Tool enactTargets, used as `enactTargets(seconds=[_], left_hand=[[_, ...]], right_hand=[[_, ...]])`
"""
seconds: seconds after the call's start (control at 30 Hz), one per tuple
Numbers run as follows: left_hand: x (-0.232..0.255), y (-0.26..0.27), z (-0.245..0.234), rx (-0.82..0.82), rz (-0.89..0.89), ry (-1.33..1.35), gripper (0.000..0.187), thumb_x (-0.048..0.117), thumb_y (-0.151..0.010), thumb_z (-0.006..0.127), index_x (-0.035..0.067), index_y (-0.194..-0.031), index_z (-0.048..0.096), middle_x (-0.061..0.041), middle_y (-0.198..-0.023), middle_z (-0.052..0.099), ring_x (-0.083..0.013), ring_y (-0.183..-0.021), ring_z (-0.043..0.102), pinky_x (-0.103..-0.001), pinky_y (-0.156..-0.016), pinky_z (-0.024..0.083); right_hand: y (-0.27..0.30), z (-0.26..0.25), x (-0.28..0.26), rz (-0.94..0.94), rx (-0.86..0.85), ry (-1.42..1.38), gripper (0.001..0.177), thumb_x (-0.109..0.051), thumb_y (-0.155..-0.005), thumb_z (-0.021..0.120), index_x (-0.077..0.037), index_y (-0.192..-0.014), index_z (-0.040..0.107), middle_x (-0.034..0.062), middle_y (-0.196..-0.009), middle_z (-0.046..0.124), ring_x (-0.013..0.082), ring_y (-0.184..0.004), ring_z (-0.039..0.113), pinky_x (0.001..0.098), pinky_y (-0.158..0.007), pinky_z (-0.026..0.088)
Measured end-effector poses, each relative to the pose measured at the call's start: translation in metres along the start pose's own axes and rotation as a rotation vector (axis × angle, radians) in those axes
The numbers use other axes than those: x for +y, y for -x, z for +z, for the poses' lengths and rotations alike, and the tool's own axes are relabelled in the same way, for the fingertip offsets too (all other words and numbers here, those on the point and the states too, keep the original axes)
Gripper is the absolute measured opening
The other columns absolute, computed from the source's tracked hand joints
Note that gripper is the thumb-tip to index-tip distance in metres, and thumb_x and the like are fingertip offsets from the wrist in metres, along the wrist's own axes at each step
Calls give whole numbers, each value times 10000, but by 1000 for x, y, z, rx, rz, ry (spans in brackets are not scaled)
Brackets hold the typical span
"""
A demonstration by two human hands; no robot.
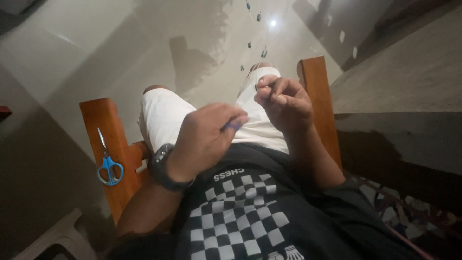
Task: Repairing a fishing net by threading line through the mesh using a netting needle and cutting it with scissors.
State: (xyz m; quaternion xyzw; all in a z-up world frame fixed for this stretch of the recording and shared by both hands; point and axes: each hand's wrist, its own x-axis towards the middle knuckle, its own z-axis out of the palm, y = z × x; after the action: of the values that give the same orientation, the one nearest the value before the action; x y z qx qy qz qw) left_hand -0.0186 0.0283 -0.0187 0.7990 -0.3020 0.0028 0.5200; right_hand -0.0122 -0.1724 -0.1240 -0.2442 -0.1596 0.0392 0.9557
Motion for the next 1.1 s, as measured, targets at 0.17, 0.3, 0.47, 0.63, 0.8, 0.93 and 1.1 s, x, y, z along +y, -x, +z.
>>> enactTargets(seconds=[0.17, 0.3, 0.47, 0.63, 0.8, 0.93, 1.1], left_hand=[[19, 13, 2, -73, 96, 72, 110, 130, -810, 569, 61, -818, 654, -100, -621, 600, -209, -519, 580, -267, -525, 490], [22, 23, 16, -107, 229, 51, 106, 106, -834, 515, 63, -873, 604, -63, -623, 566, -173, -489, 528, -261, -474, 447], [25, 26, 28, -158, 263, -70, 117, 111, -868, 488, 60, -844, 591, -49, -565, 532, -162, -464, 508, -253, -470, 453], [19, 28, 35, -210, 280, -117, 139, 113, -868, 483, 63, -793, 588, -47, -549, 526, -141, -443, 492, -239, -452, 431], [8, 29, 39, -329, 276, -214, 125, 111, -855, 475, 78, -801, 583, -41, -546, 537, -135, -459, 500, -238, -460, 421], [2, 27, 37, -394, 255, -319, 124, 113, -842, 471, 72, -802, 581, -48, -556, 542, -140, -453, 515, -243, -444, 420], [-2, 28, 36, -455, 208, -349, 163, 128, -848, 447, 50, -831, 589, -82, -585, 565, -178, -482, 548, -269, -456, 423]], right_hand=[[1, -2, 1, -51, -6, 213, 39, 41, -759, 521, 78, -755, 533, 255, -1093, 483, 316, -1058, 551, 525, -961, 368], [-2, 5, 2, -63, -1, 240, 32, 66, -754, 516, 79, -744, 544, 272, -1074, 480, 342, -1059, 544, 558, -960, 355], [-5, 17, 0, -56, -12, 307, 23, 50, -746, 554, 66, -742, 569, 246, -1051, 515, 349, -1056, 549, 540, -965, 358], [0, 17, 2, -55, -43, 215, 50, 93, -726, 519, 127, -746, 549, 291, -1061, 459, 373, -1061, 541, 571, -982, 318], [1, 14, 4, -42, -74, 169, 68, 93, -738, 502, 130, -765, 551, 289, -1066, 440, 387, -1082, 522, 588, -989, 287], [1, 15, 2, -30, -77, 156, 83, 83, -741, 491, 134, -776, 547, 296, -1079, 432, 389, -1093, 512, 592, -994, 275], [0, 18, 2, -36, -74, 236, 64, 66, -747, 508, 98, -763, 561, 272, -1055, 457, 380, -1088, 517, 600, -987, 292]])
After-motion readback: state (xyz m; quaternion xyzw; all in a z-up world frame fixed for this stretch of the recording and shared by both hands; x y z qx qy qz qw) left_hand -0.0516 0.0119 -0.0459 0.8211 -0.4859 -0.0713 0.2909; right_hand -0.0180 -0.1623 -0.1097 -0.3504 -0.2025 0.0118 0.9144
